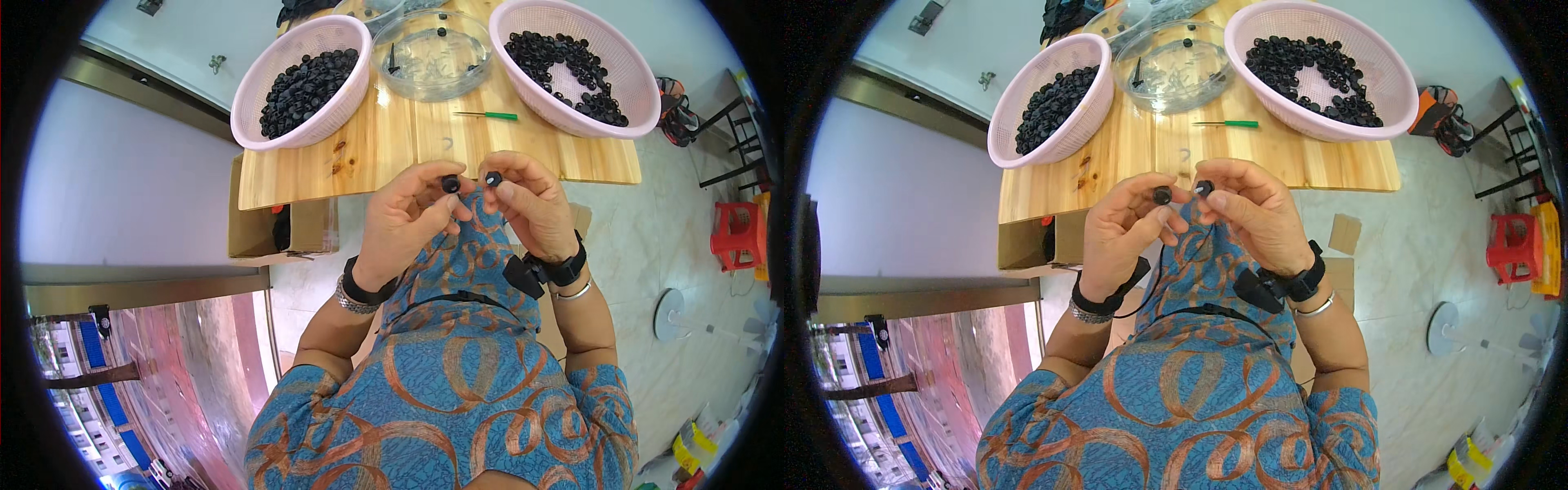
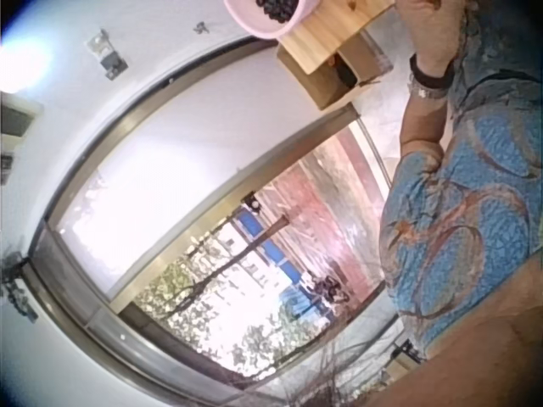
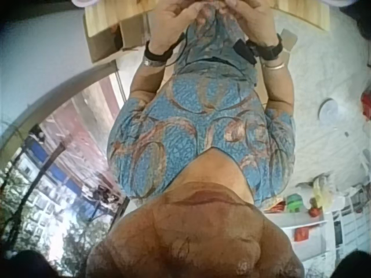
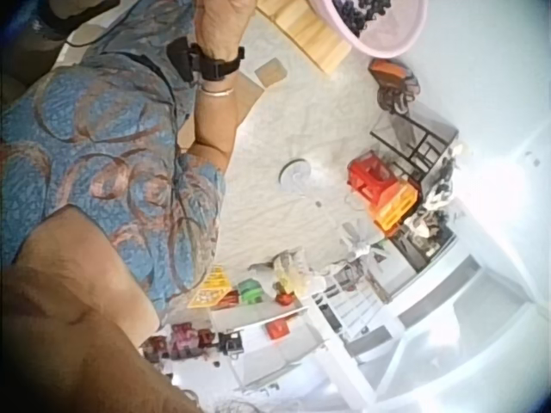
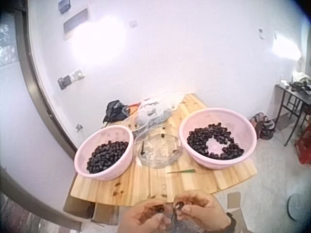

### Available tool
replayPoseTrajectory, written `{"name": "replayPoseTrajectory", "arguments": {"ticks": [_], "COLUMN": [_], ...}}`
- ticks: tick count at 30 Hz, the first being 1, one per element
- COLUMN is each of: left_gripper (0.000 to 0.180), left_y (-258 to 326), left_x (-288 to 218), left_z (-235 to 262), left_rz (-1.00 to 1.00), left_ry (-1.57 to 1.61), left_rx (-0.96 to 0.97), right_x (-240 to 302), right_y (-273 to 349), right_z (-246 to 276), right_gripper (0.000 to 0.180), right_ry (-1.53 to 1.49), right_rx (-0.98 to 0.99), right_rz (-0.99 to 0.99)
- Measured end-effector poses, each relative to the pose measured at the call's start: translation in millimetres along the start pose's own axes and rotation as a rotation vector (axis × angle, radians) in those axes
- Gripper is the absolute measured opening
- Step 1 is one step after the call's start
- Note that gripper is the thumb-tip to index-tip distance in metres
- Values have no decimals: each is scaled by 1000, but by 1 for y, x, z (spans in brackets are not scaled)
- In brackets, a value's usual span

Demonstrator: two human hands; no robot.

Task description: The person is sorting small black plastic components from baskets and joining two pieces together.

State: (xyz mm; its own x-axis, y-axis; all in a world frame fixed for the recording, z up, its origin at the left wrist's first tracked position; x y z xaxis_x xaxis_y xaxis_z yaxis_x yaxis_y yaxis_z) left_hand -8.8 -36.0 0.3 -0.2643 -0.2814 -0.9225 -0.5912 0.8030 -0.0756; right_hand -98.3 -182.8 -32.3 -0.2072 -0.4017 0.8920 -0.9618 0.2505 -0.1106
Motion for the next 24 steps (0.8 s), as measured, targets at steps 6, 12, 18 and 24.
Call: {"name": "replayPoseTrajectory", "arguments": {"ticks": [6,12,18,24], "left_gripper": [28,27,28,32], "left_y": [-3,-2,-1,-1], "left_x": [4,7,5,7], "left_z": [-5,-6,-6,-8], "left_rz": [29,70,2,-68], "left_ry": [146,131,39,-45], "left_rx": [-61,-46,-40,-31], "right_x": [-6,-2,2,5], "right_y": [0,4,8,8], "right_z": [0,-9,-13,-16], "right_gripper": [22,22,22,22], "right_ry": [81,243,310,357], "right_rx": [-70,-100,-114,-127], "right_rz": [50,167,211,261]}}
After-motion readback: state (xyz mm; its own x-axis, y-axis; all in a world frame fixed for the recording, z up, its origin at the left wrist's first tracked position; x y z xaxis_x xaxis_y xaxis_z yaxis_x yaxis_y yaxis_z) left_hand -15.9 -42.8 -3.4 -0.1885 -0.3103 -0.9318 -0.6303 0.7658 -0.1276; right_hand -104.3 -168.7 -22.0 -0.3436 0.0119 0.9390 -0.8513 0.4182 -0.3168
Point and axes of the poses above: each hand's wrist, its own y-axis away from the middle knuckle, its own z-axis out of the back of the hand, x = y × z, the point moved 2 cm from there along -y, towards the middle knuckle, and after that the axes turned 14 degrees about y, right-handed, at the moved point
